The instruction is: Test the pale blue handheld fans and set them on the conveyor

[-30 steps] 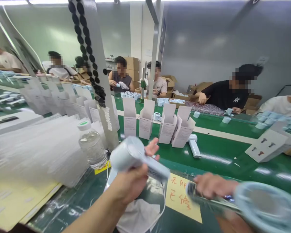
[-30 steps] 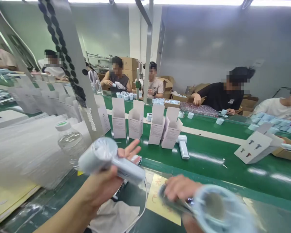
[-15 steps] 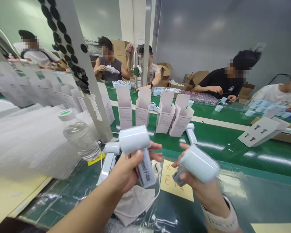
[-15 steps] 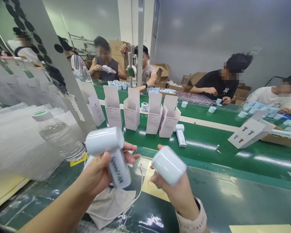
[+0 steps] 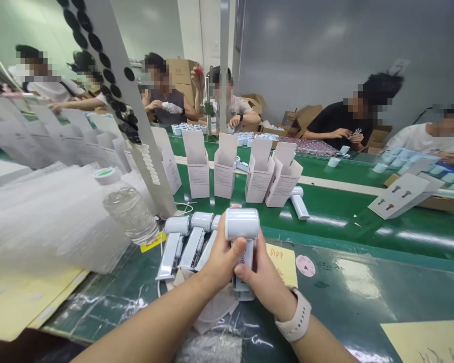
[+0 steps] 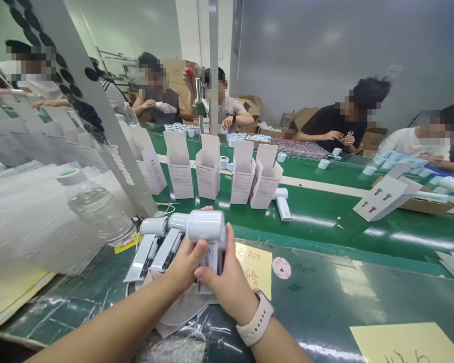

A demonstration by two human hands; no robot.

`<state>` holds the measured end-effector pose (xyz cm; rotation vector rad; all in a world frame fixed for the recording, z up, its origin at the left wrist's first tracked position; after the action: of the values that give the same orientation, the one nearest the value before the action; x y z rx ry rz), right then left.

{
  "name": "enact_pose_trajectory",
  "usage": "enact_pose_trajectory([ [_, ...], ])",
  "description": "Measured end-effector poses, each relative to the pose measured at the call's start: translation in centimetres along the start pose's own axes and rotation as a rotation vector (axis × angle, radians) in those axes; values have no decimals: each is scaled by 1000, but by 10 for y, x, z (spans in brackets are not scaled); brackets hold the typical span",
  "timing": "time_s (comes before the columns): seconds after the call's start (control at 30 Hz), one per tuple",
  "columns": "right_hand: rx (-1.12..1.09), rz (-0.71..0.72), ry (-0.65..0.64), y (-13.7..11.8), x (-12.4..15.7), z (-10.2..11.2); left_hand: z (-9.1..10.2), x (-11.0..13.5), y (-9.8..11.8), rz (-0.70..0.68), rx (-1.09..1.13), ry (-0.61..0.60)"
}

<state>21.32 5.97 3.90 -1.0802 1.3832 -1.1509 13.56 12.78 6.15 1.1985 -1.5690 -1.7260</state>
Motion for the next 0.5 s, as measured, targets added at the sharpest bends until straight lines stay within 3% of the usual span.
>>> enact_pose_trajectory([
  [0.13,461,-87,220,-18,-3,49,-2,-11,-7,-55,-296,-226],
  [0.23,785,-146,380,-35,9,113,13,-23,-2,-146,-783,-163],
  [0.37,1020,-433,538,-27,63,251,34,-35,-7,3,-1192,-34],
  [0.43,1051,-551,702,-22,103,328,34,-36,-15,78,-1285,-64],
  [0.5,1054,-517,921,-26,139,385,27,-34,-21,75,-1311,-123],
])
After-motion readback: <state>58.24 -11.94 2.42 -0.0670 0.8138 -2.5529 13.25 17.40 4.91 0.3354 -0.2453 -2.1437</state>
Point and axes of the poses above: each hand's wrist, its own x-axis away from the middle knuckle, its own z-axis out of the back of the hand, y = z × x, the point moved 6 cm from there along -x, towards the middle knuckle, and after that the axes turned 3 degrees about -x, right-handed, at the moved point
